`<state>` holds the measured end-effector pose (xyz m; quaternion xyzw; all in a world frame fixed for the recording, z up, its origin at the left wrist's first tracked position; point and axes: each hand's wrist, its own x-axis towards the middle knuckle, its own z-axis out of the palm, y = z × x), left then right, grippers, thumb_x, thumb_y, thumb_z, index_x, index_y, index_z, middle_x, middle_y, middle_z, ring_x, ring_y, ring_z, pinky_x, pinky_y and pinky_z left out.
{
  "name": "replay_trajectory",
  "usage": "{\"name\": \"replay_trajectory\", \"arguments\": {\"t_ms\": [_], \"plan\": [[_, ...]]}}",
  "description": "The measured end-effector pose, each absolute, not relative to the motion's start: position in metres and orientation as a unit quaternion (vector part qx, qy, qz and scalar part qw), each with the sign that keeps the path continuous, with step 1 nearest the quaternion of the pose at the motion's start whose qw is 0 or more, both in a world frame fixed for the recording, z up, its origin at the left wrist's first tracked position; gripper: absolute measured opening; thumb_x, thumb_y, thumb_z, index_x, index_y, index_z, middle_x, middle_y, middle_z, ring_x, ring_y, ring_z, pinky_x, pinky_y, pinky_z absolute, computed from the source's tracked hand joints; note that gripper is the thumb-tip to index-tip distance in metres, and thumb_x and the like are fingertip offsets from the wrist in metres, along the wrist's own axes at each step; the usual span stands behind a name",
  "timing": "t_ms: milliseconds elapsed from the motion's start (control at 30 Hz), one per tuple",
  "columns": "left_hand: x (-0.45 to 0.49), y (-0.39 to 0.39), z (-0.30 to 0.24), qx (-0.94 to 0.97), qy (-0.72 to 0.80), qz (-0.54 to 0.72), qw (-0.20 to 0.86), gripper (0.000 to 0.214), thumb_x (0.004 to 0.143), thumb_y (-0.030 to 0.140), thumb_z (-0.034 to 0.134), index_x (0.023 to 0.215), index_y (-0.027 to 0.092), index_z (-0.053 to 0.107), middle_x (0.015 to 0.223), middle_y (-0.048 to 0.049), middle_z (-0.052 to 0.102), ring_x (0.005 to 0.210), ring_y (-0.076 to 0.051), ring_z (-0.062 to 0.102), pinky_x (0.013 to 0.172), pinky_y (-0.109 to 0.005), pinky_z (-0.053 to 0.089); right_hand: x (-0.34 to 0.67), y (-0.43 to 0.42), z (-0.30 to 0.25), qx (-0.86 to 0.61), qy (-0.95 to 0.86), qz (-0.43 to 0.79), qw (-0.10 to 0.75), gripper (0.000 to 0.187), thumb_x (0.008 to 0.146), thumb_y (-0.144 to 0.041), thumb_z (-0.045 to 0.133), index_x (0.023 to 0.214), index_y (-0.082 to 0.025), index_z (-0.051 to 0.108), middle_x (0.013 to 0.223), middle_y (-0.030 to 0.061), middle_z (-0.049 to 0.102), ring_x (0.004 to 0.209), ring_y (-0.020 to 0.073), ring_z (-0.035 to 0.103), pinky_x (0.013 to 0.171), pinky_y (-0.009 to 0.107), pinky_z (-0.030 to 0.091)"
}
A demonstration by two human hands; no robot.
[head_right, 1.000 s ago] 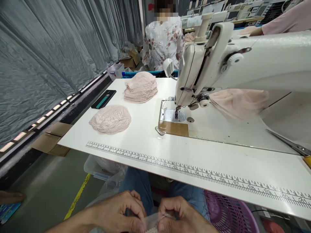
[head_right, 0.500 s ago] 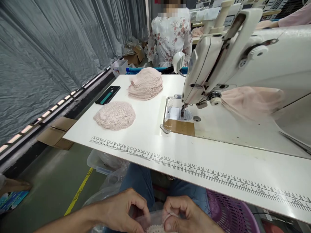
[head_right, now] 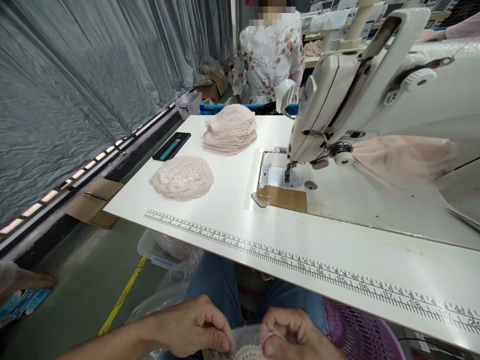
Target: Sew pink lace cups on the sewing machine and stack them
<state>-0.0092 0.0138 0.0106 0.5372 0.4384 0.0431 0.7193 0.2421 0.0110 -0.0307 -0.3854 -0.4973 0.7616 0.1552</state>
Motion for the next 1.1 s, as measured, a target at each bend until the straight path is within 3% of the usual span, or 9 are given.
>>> {"name": "replay_trajectory", "arguments": {"t_ms": [100, 300, 467, 667, 833, 1100], "plan": [[-0.008, 0.015, 0.015, 0.533, 0.429, 0.056, 0.727, 0.057, 0.073, 0.067, 0.066, 0.095, 0.015, 0.079, 0.071, -0.0027, 0.066, 0.062, -0.011, 0.049, 0.06, -0.019, 0.041, 0.241, 0.011, -0.031, -0.385, -0.496, 0.762, 0.158, 0.06, 0.07, -0.078, 0.065, 0.065, -0.02, 0.048, 0.058, -0.0064, 0.041, 0.056, 0.01, 0.031, 0.053, 0.025, 0.022], [0.005, 0.015, 0.02, 0.476, 0.457, 0.054, 0.749, 0.054, 0.051, 0.059, 0.084, 0.08, 0.013, 0.078, 0.054, 0.006, 0.044, 0.053, -0.006, 0.031, 0.05, -0.019, 0.027, 0.238, 0.011, -0.03, -0.4, -0.497, 0.753, 0.162, 0.061, 0.069, -0.079, 0.065, 0.065, -0.02, 0.048, 0.055, -0.0082, 0.034, 0.054, 0.009, 0.025, 0.05, 0.024, 0.019], [0.006, 0.013, 0.012, 0.459, 0.458, 0.055, 0.759, 0.051, 0.057, 0.057, 0.079, 0.084, 0.014, 0.08, 0.064, 0.0011, 0.059, 0.059, -0.01, 0.045, 0.061, -0.022, 0.04, 0.242, 0.009, -0.03, -0.397, -0.494, 0.759, 0.152, 0.062, 0.067, -0.08, 0.066, 0.066, -0.019, 0.052, 0.058, -0.0058, 0.041, 0.057, 0.01, 0.032, 0.051, 0.023, 0.024], [0.002, 0.014, 0.008, 0.461, 0.457, 0.015, 0.761, 0.05, 0.058, 0.057, 0.081, 0.089, 0.018, 0.08, 0.065, 0.0006, 0.065, 0.063, -0.014, 0.055, 0.065, -0.022, 0.046, 0.244, 0.011, -0.024, -0.395, -0.493, 0.765, 0.125, 0.062, 0.063, -0.077, 0.071, 0.07, -0.016, 0.068, 0.058, -0.0044, 0.046, 0.058, 0.0108, 0.038, 0.053, 0.023, 0.029], [0.004, 0.012, 0.003, 0.478, 0.453, 0.001, 0.753, 0.05, 0.057, 0.06, 0.081, 0.088, 0.021, 0.08, 0.059, 0.0023, 0.063, 0.057, -0.012, 0.052, 0.059, -0.02, 0.045, 0.236, 0.013, -0.009, -0.412, -0.504, 0.753, 0.093, 0.044, 0.058, -0.062, 0.083, 0.067, -0.02, 0.078, 0.057, -0.0037, 0.05, 0.059, 0.0117, 0.04, 0.055, 0.022, 0.033], [-0.01, 0.011, 0.003, 0.507, 0.45, -0.002, 0.735, 0.052, 0.068, 0.062, 0.074, 0.095, 0.018, 0.079, 0.064, 0.0002, 0.065, 0.057, -0.011, 0.052, 0.058, -0.02, 0.044, 0.234, 0.014, -0.013, -0.423, -0.52, 0.734, 0.106, 0.043, 0.065, -0.061, 0.078, 0.064, -0.018, 0.078, 0.056, -0.0014, 0.055, 0.059, 0.0123, 0.042, 0.056, 0.024, 0.032]]}}
